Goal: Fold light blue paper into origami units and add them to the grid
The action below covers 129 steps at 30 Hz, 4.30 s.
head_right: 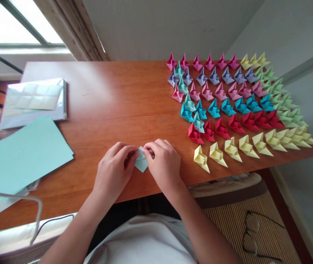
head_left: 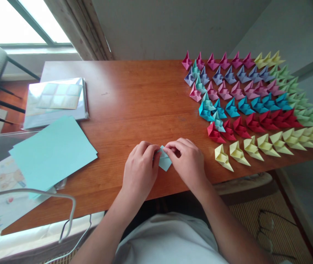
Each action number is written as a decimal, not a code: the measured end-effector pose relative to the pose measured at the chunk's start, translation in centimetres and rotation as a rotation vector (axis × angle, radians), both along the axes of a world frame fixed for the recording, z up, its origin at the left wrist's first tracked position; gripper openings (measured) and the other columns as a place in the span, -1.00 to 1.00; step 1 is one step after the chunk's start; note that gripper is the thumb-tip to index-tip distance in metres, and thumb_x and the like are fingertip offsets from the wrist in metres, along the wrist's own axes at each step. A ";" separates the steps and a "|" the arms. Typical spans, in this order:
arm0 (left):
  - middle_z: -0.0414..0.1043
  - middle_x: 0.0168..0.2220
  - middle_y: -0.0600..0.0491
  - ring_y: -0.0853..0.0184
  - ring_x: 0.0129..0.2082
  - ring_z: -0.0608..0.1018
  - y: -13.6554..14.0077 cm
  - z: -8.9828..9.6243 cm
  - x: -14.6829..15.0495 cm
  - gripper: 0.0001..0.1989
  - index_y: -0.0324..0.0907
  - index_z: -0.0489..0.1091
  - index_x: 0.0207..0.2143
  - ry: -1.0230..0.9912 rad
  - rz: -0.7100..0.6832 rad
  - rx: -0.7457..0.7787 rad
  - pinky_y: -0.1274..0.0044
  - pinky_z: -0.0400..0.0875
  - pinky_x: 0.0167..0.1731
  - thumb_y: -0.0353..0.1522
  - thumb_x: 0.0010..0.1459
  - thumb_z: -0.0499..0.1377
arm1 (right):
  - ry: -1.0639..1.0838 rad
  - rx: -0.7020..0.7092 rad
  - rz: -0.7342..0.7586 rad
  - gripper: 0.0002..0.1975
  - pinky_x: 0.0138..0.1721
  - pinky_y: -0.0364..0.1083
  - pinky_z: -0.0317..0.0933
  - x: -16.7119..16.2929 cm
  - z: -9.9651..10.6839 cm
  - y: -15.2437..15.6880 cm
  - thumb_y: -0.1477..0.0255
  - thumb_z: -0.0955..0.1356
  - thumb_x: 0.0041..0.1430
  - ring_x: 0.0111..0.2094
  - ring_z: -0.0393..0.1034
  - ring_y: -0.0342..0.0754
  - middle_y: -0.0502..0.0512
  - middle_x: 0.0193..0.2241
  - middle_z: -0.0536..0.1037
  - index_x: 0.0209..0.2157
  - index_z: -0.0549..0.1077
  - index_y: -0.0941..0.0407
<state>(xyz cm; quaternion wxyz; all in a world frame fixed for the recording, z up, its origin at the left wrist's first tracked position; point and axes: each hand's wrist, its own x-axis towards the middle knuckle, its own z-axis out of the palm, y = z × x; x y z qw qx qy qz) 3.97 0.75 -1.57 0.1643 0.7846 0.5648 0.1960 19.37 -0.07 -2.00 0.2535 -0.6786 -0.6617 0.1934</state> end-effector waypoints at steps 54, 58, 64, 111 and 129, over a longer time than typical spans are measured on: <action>0.29 0.23 -0.36 -0.16 0.22 0.36 -5.3 0.0 2.1 -0.12 -0.33 0.21 0.29 0.371 -0.281 0.127 0.15 0.31 0.18 0.16 0.19 0.03 | 0.073 -0.061 0.244 -0.83 -0.19 -0.09 0.20 2.5 1.3 2.5 0.44 0.36 0.30 -0.27 0.39 -0.06 0.00 -0.39 0.54 -0.41 0.46 0.08; 0.30 0.21 -0.37 -0.17 0.21 0.37 -5.2 0.0 2.3 -0.14 -0.35 0.22 0.29 0.383 -0.282 0.147 0.15 0.32 0.16 0.14 0.20 0.04 | 0.187 0.082 0.193 -0.80 -0.11 -0.06 0.28 3.0 0.6 0.7 0.48 0.25 0.39 -0.19 0.43 -0.03 0.08 -0.26 0.57 -0.22 0.51 0.09; 0.33 0.21 -0.38 -0.13 0.23 0.37 -5.4 -0.2 1.9 -0.15 -0.45 0.27 0.25 0.350 -0.294 0.203 0.20 0.29 0.20 0.12 0.26 -0.03 | 0.018 0.264 0.223 -0.69 -0.05 0.02 0.31 3.3 -1.2 -3.3 0.58 0.20 0.38 -0.13 0.37 0.03 0.18 -0.19 0.55 0.00 0.51 0.15; 0.40 -0.04 -0.08 0.13 -0.05 0.46 0.9 0.9 -0.2 -0.83 -0.15 0.38 -0.10 0.067 -0.193 -0.013 0.30 0.37 -0.01 -0.38 0.24 0.19 | -0.030 0.224 0.215 -0.71 -0.06 0.05 0.34 3.0 -0.5 -2.5 0.62 0.27 0.26 -0.15 0.38 0.06 0.15 -0.21 0.53 -0.08 0.52 0.10; 0.52 -0.25 0.01 0.32 -0.26 0.59 -2.6 1.5 -0.2 -0.81 -0.18 0.43 -0.23 -1.034 0.079 -0.517 0.53 0.54 -0.23 -0.33 0.13 0.33 | 0.636 0.037 0.083 -0.90 -0.12 -0.03 0.36 1.6 0.7 -4.6 0.37 0.37 0.29 -0.19 0.49 -0.01 0.08 -0.23 0.60 -0.20 0.52 0.06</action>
